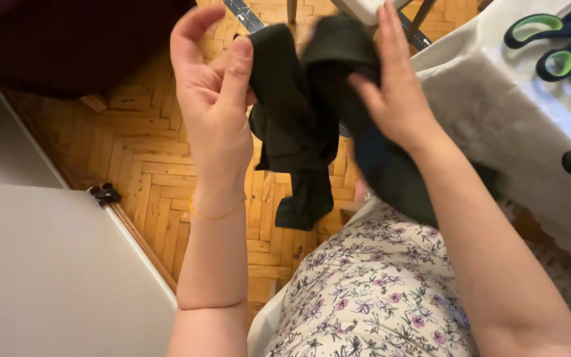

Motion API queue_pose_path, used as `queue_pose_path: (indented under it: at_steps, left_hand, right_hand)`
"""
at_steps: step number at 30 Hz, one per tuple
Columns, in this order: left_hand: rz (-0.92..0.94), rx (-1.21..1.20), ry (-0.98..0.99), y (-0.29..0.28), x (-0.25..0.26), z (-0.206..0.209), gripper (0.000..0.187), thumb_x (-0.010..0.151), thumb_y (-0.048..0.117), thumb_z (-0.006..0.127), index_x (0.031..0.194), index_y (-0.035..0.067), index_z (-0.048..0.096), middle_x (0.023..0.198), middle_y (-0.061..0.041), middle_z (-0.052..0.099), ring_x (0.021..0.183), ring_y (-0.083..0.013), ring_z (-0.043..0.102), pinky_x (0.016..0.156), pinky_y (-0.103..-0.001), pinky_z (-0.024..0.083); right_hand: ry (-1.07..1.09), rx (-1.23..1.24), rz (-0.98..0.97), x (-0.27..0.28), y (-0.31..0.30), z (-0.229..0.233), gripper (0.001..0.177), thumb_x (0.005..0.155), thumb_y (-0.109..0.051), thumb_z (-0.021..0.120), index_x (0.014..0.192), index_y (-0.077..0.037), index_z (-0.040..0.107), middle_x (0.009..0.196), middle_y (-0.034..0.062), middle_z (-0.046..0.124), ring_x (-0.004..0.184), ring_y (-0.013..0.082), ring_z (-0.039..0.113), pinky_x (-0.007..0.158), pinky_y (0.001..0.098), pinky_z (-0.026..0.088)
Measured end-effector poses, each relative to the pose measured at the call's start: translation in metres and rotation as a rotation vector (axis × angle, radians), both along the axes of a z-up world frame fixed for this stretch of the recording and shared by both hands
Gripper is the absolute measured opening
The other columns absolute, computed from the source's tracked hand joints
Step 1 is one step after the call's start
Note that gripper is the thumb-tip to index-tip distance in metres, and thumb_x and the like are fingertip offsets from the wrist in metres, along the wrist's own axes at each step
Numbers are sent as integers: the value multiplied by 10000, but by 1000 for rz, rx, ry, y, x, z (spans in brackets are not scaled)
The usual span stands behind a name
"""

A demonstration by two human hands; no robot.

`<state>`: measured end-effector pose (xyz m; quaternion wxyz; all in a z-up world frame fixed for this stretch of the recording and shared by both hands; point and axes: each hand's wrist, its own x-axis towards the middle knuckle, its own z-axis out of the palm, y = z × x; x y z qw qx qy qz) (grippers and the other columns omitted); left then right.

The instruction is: Sewing and trimming a piece of dark green fabric using a sewing machine and scissors.

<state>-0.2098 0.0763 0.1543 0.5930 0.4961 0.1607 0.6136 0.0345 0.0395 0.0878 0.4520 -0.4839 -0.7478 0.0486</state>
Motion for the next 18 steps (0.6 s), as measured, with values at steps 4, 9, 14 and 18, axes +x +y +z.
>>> queue_pose_path:
  at_steps: [4, 9, 14, 18]
  left_hand:
    - [-29, 14, 34, -4, 5, 6, 267, 1126, 74, 595, 1375, 6, 524, 1075, 15, 708, 901, -6, 624, 801, -132, 473]
    - [-261, 87, 131, -10, 13, 18, 388, 1094, -86, 488, 1465, 28, 470, 1443, 16, 598, 1329, -59, 578, 1171, -185, 450]
    - [78, 284, 447, 20, 4, -3, 282, 1055, -99, 594, 1304, 33, 616, 1228, -49, 713, 1136, -108, 711, 1021, -222, 561]
    - [422, 459, 826, 34, 5, -12, 111, 970, 21, 765, 1056, 85, 738, 921, -75, 779, 825, -174, 776, 747, -270, 583]
  right_hand:
    - [-485, -234, -221, -23, -15, 0, 935, 743, -91, 832, 1552, 5, 372, 1577, 271, 404, 1436, 427, 401, 1142, 476, 377]
    - [310, -869, -80, -34, -20, -41, 482, 869, -208, 776, 1302, -58, 628, 1177, 136, 723, 1096, 239, 683, 975, 364, 534]
    - [497, -556, -84, 32, -19, -23, 229, 1106, -137, 517, 1202, -47, 704, 1115, 83, 760, 1078, 184, 733, 1007, 342, 558]
    - [459, -564, -301, 57, -29, 19, 261, 1152, -227, 523, 1129, -53, 716, 1063, 46, 766, 1019, 138, 757, 950, 342, 589]
